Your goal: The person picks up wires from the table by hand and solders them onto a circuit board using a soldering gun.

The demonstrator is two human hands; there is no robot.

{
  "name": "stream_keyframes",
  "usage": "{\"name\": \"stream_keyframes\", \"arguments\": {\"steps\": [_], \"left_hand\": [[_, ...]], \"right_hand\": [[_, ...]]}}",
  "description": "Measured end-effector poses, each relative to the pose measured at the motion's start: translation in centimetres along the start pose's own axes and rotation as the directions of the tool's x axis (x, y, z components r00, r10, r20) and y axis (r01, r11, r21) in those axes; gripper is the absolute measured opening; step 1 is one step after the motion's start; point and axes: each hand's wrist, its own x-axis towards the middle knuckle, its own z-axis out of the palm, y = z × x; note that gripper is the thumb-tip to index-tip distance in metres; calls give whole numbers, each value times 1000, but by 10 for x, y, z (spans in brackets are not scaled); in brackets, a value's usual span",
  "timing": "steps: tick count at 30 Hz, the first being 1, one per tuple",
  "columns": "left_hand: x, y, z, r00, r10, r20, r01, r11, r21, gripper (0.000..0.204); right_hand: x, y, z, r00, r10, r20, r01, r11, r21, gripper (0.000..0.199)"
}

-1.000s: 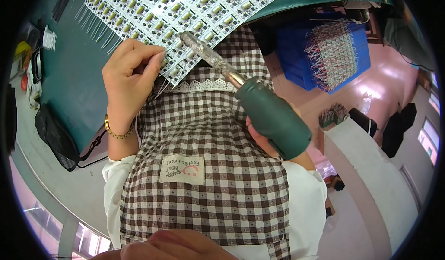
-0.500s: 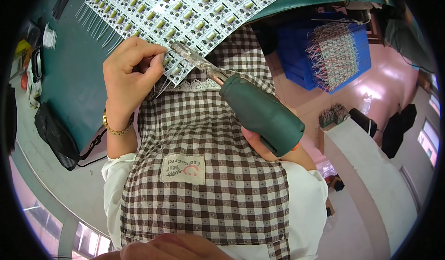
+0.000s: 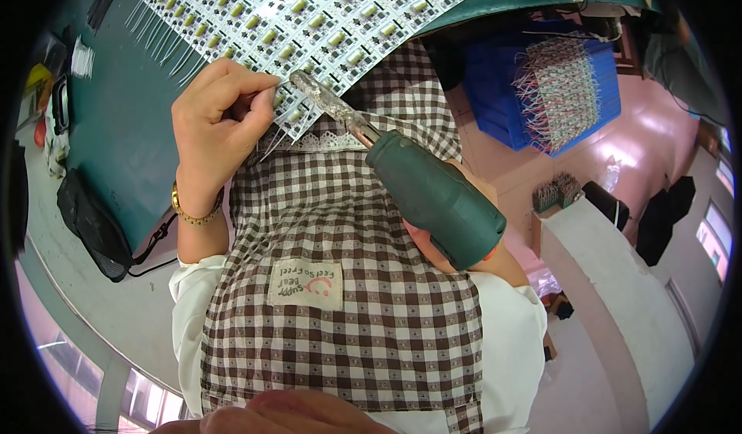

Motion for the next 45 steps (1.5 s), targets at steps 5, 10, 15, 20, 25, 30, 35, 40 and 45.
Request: {"name": "stream_keyframes", "arguments": {"steps": [5, 10, 15, 20, 25, 30, 35, 40, 45], "left_hand": [[-2, -1, 1, 1000, 7, -10, -8, 1000, -10, 9], [-4, 0, 2, 1000, 2, -26, -2, 1000, -12, 9], [-2, -1, 0, 1000, 23, 14, -23, 1000, -18, 12], [-2, -5, 1, 1000, 29, 9, -29, 999, -18, 11], [-6, -4, -7, 984, 171, -47, -167, 983, 81, 10], [-27, 0, -31, 986, 163, -43, -157, 982, 106, 15], [-19, -34, -121, 964, -50, -263, 164, 888, 431, 6], [15, -111, -194, 866, -36, -500, 423, 587, 690, 13], [29, -152, -190, 894, -34, -447, 442, 236, 865, 10]], "right_hand": [[-2, 1, 4, 999, -30, -38, 28, 998, -62, 31], [-13, 10, 16, 958, 234, -164, -143, 890, 433, 13], [-3, 6, 13, 982, -15, -191, 79, 941, 330, 18], [11, -2, 2, 944, -281, -172, 316, 922, 226, 36], [19, -10, -12, 963, -213, 164, 159, 944, 289, 43], [2, -7, -4, 986, 51, 157, -88, 968, 237, 39], [-1, -3, 16, 990, 96, -106, -17, 816, 577, 35], [14, -23, 23, 984, 58, -170, 54, 805, 591, 45], [24, 16, 23, 975, -115, -189, 209, 763, 612, 44]]}}
